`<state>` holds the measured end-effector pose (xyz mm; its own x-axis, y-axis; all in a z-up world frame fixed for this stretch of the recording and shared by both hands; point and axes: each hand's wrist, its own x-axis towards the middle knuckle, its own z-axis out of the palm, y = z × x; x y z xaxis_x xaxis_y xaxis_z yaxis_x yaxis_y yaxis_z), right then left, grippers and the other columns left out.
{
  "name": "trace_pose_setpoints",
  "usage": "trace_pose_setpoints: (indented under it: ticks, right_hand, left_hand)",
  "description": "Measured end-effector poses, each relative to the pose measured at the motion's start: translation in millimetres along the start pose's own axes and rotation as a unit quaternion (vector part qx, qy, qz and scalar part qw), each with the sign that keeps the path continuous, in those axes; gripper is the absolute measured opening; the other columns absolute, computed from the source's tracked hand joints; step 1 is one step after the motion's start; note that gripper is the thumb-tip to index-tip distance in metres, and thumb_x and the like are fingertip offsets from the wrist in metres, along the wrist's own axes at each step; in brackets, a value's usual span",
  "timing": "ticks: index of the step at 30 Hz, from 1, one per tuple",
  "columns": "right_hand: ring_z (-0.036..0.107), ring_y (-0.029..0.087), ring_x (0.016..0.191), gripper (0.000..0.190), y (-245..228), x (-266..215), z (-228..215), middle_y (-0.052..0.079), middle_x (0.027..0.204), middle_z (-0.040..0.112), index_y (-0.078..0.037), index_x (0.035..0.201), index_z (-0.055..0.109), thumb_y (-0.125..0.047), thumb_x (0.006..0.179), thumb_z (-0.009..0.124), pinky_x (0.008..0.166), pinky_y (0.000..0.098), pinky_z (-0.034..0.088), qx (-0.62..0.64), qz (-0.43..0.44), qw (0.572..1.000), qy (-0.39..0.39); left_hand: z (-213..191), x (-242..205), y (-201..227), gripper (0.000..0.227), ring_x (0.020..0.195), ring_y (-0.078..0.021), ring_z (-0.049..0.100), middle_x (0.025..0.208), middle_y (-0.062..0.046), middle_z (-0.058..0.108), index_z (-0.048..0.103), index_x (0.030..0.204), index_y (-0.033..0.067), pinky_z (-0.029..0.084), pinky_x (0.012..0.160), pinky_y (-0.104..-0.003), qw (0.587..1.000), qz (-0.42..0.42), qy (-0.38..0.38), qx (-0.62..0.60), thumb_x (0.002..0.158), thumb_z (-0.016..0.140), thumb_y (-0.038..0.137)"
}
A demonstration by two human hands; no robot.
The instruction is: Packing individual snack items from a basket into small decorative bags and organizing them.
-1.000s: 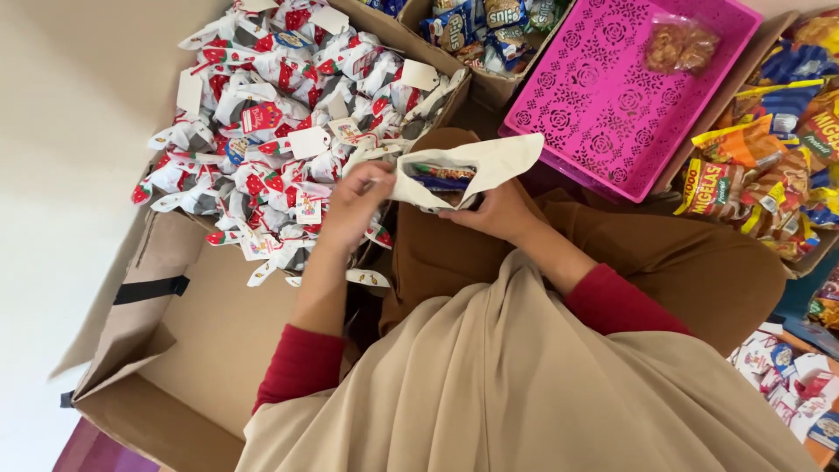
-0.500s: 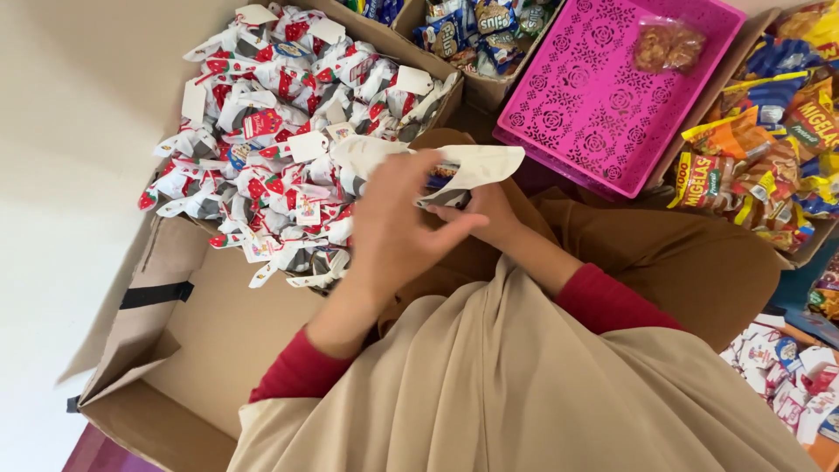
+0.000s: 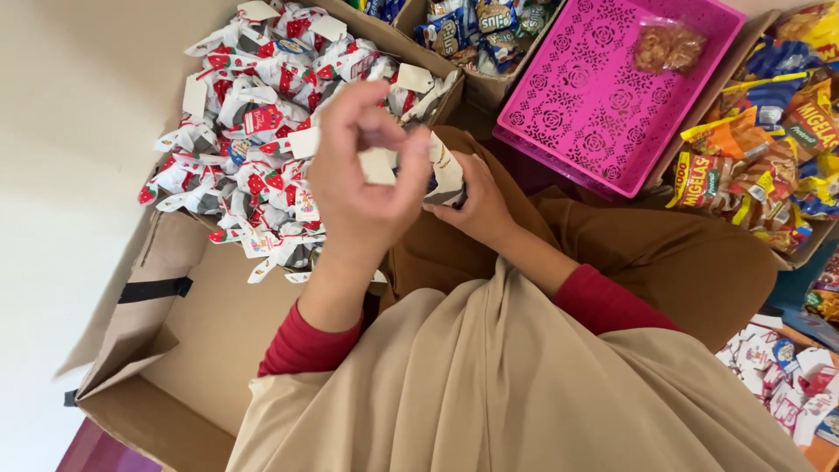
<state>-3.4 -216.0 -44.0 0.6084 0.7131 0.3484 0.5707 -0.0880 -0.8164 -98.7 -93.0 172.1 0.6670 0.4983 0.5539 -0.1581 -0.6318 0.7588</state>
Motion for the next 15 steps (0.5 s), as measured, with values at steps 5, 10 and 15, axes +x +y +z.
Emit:
trace_pose_setpoints:
  ticks: [5, 10, 15]
  right_hand:
    - [0.058, 0.033, 0.12, 0.074, 19.2, -5.1, 8.4, 0.013, 0.127, 0.06, -0.006, 0.137, 0.049, -0.022, 0.076, 0.088, 0.117, 0.0519, 0.033, 0.014, -0.006, 1.0, 0.003]
    - [0.056, 0.034, 0.122, 0.08, 23.6, -6.3, 5.4, 0.012, 0.122, 0.059, -0.009, 0.142, 0.045, -0.028, 0.079, 0.09, 0.119, 0.0556, 0.027, 0.039, 0.016, 0.999, -0.027]
    - [0.055, 0.033, 0.129, 0.079, 37.8, -10.6, 2.5, 0.013, 0.125, 0.061, -0.008, 0.138, 0.053, -0.035, 0.077, 0.094, 0.124, 0.0554, 0.02, 0.127, 0.032, 0.991, -0.006]
  left_hand:
    - [19.9, -30.4, -31.1, 0.066, 0.09, -0.0242, 0.07, 0.102, -0.004, 0.07, 0.044, 0.146, 0.0133, 0.059, 0.085, -0.037, 0.988, -0.094, -0.11, 0.049, 0.09, 0.078, 0.016]
    - [12.8, -29.6, -49.1, 0.046, 0.099, -0.0218, 0.078, 0.106, -0.002, 0.078, 0.058, 0.138, 0.0137, 0.062, 0.093, -0.035, 1.0, -0.014, -0.006, -0.026, 0.096, 0.074, 0.003]
    - [-20.9, -34.2, -115.0, 0.071, 0.14, -0.0356, 0.047, 0.146, -0.023, 0.045, 0.029, 0.151, -0.0033, 0.041, 0.124, -0.046, 0.971, 0.164, 0.16, -0.068, 0.092, 0.065, 0.011]
